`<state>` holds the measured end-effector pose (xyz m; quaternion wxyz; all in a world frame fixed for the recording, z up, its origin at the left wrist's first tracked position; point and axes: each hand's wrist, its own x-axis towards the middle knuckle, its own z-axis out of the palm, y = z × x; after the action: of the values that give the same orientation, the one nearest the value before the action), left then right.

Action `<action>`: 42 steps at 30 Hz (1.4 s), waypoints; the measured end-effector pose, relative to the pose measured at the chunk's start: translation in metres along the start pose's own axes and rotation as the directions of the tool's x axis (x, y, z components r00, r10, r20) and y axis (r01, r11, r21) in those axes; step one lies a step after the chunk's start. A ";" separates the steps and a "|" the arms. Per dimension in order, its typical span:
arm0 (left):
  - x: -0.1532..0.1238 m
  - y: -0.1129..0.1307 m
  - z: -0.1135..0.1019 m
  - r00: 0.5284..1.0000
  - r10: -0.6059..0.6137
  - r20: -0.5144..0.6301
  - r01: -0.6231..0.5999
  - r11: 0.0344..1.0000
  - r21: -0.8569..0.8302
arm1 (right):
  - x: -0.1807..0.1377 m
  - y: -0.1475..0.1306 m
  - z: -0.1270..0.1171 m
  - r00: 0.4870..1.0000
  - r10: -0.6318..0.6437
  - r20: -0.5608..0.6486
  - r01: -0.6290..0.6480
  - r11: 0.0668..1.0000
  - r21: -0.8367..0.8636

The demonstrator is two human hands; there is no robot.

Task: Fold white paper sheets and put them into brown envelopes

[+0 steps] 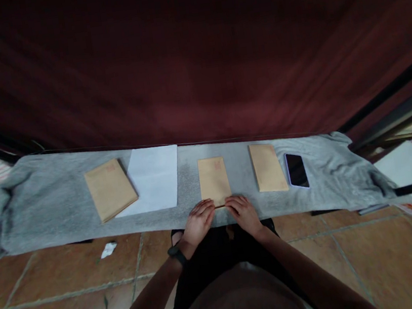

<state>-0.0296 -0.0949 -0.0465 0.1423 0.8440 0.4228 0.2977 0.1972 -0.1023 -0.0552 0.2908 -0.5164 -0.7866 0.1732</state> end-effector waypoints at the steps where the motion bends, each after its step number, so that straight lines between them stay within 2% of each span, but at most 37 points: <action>1: 0.001 0.001 0.001 1.000 -0.015 -0.015 0.015 1.000 -0.008 | 0.001 -0.001 0.001 1.000 0.011 -0.008 -0.011 1.000 -0.015; 8: 0.004 0.008 0.003 0.996 -0.071 -0.048 0.070 0.998 -0.007 | 0.001 -0.004 0.002 0.998 0.042 -0.048 -0.045 0.997 -0.061; 11: 0.004 0.009 0.002 0.998 -0.065 -0.008 0.066 0.997 0.031 | 0.001 -0.006 0.003 0.997 0.059 -0.051 -0.063 0.994 -0.088; 15: 0.001 0.011 0.000 0.994 0.014 0.107 -0.031 0.987 0.156 | -0.002 -0.011 0.004 0.997 0.068 -0.047 -0.074 0.988 -0.138; 18: -0.006 0.014 0.000 0.976 0.074 0.205 -0.134 0.946 0.296 | -0.011 -0.018 0.007 0.999 -0.025 -0.039 0.017 0.984 -0.178; 21: -0.013 0.018 0.001 0.960 0.101 0.261 -0.203 0.893 0.402 | -0.024 -0.027 0.013 0.990 -0.140 0.019 0.141 0.968 -0.208; 24: -0.018 0.023 0.004 0.961 0.102 0.257 -0.214 0.861 0.462 | -0.034 -0.033 0.018 0.984 -0.163 0.067 0.175 0.951 -0.255; 30: -0.018 0.028 0.005 0.960 0.109 0.258 -0.230 0.830 0.507 | -0.036 -0.033 0.022 0.987 -0.145 0.076 0.161 0.933 -0.321; 37: -0.020 0.023 0.005 0.959 0.113 0.260 -0.226 0.858 0.461 | -0.036 -0.034 0.017 0.989 -0.130 0.064 0.144 0.932 -0.332; 42: -0.024 0.015 0.001 0.972 0.109 0.210 -0.188 0.894 0.407 | -0.037 -0.028 0.007 0.992 -0.095 0.078 0.116 0.932 -0.342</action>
<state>-0.0300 -0.1230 -0.0490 -0.0297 0.9082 0.3967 0.1305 0.1844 -0.1472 -0.0548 0.1808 -0.5110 -0.8398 0.0318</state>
